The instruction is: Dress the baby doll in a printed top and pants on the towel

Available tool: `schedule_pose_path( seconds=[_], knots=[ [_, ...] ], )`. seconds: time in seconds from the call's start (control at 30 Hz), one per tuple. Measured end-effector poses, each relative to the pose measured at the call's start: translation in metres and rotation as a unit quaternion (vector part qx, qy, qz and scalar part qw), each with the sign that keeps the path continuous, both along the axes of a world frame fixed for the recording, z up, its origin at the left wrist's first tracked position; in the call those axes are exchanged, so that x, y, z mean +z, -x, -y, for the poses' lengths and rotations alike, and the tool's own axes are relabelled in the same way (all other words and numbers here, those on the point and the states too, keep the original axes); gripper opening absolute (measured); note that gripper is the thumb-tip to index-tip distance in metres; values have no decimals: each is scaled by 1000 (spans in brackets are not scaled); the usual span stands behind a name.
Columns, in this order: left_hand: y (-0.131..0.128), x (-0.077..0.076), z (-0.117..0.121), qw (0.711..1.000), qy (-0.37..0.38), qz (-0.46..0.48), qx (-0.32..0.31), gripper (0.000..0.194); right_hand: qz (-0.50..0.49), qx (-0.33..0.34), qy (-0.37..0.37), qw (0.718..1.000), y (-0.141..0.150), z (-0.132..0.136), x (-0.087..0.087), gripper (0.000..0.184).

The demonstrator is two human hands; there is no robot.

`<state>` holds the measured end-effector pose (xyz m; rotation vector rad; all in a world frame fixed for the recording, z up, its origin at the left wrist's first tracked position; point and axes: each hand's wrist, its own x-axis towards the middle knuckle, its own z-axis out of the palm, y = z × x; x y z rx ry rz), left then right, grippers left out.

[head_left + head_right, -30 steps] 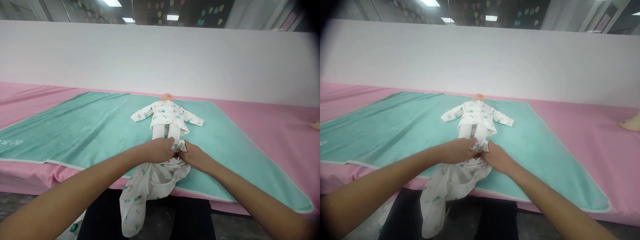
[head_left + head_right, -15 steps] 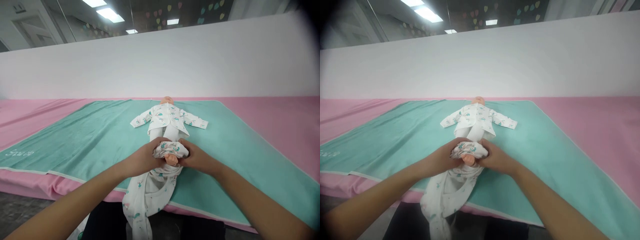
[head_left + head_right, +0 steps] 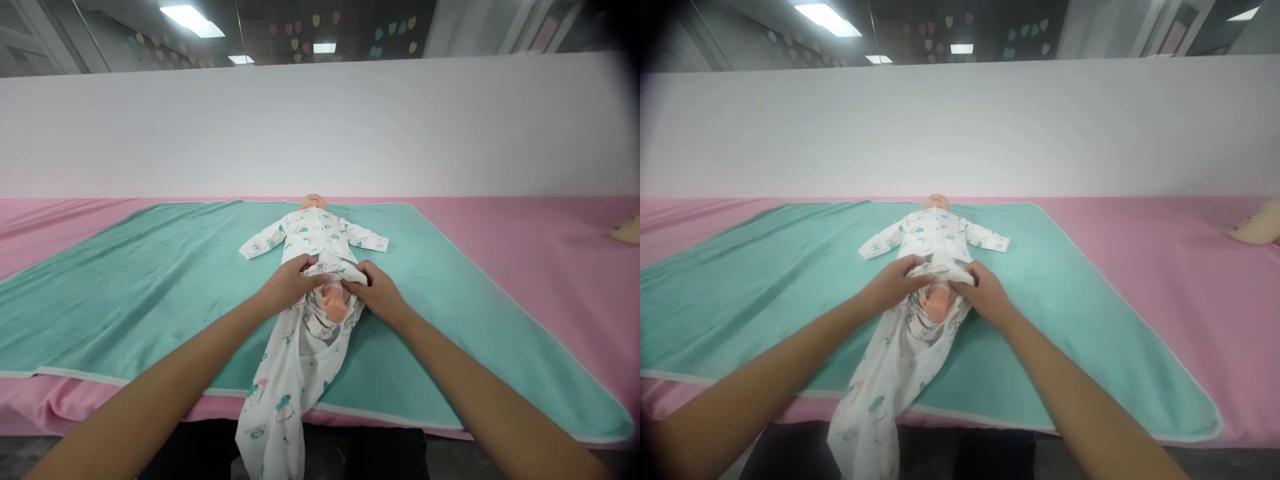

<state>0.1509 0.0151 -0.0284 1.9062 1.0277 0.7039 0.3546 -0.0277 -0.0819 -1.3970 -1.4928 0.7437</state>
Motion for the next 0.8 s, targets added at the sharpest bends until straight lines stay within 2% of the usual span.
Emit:
schedule_pose_path(
  seconds=[0.07,0.17,0.27,0.33,0.43,0.53,0.7,0.8],
  knots=[
    [4,-3,-7,991,105,53,-70,39,9,-33,-15,999,2,-2,-3,20],
    [20,-9,-15,944,254,115,-176,41,16,-51,-33,998,3,-5,-8,12],
    [41,-14,-23,914,303,112,-246,42,-13,-60,-33,998,-3,-9,-9,13],
    [52,-15,-27,911,298,120,-258,39,-69,-25,-7,997,-8,-10,-7,19],
    [58,-13,-30,915,270,216,-207,29,-187,66,60,978,-14,-11,-3,28],
    [55,-7,-29,897,265,321,-150,28,-259,114,105,953,-15,-11,-1,33],
    [60,3,-36,873,227,429,-36,30,-263,126,107,951,-16,-11,-2,31],
    [67,1,-46,889,199,412,1,29,-248,136,111,953,-19,-12,0,28]
  ],
)
